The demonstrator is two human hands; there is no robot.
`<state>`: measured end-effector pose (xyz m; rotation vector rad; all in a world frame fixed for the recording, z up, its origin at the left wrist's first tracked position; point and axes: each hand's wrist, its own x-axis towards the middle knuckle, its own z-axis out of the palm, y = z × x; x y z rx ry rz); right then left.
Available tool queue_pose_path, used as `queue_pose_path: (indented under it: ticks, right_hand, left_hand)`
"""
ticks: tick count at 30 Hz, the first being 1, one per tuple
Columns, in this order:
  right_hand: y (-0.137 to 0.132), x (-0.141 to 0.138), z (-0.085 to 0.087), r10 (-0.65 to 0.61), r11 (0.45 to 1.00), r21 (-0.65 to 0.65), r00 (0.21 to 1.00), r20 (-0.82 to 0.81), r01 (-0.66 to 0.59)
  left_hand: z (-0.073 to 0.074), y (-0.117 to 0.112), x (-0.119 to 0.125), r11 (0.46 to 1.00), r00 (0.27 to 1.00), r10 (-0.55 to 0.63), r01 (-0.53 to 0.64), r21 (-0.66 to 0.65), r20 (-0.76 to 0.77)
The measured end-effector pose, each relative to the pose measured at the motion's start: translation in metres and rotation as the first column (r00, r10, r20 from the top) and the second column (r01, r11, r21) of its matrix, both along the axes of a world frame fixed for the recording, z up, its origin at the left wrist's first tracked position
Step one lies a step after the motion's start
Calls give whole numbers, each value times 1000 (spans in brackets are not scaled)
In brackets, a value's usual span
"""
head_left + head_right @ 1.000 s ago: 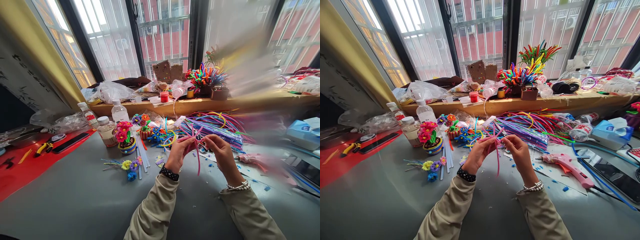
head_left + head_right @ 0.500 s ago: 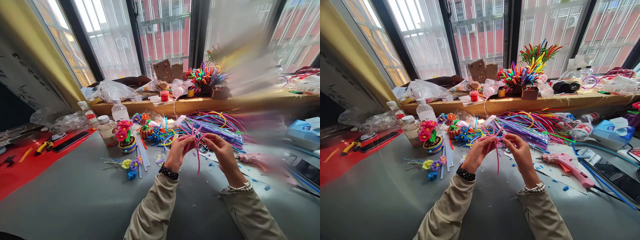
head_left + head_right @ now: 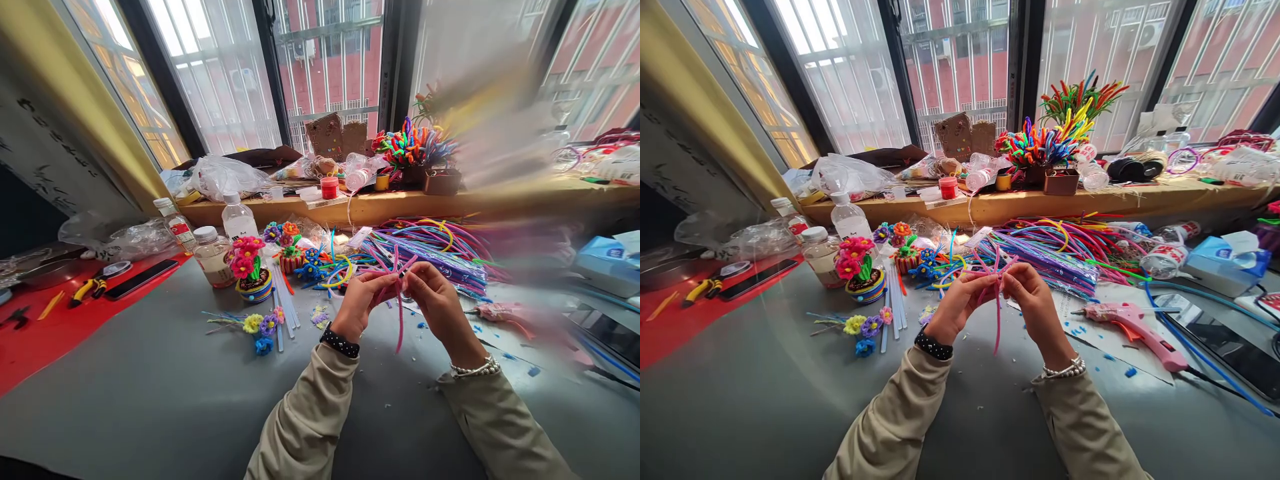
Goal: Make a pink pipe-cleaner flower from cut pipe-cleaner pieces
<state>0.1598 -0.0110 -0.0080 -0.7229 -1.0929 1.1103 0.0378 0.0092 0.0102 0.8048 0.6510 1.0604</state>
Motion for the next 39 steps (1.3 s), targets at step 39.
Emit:
queue_pose_path:
  ticks: [39]
  right_hand:
    - [-11, 5, 4, -575, 807, 492, 620, 533, 325]
  left_hand:
    - [2, -1, 1, 996, 995, 85, -85, 8, -61]
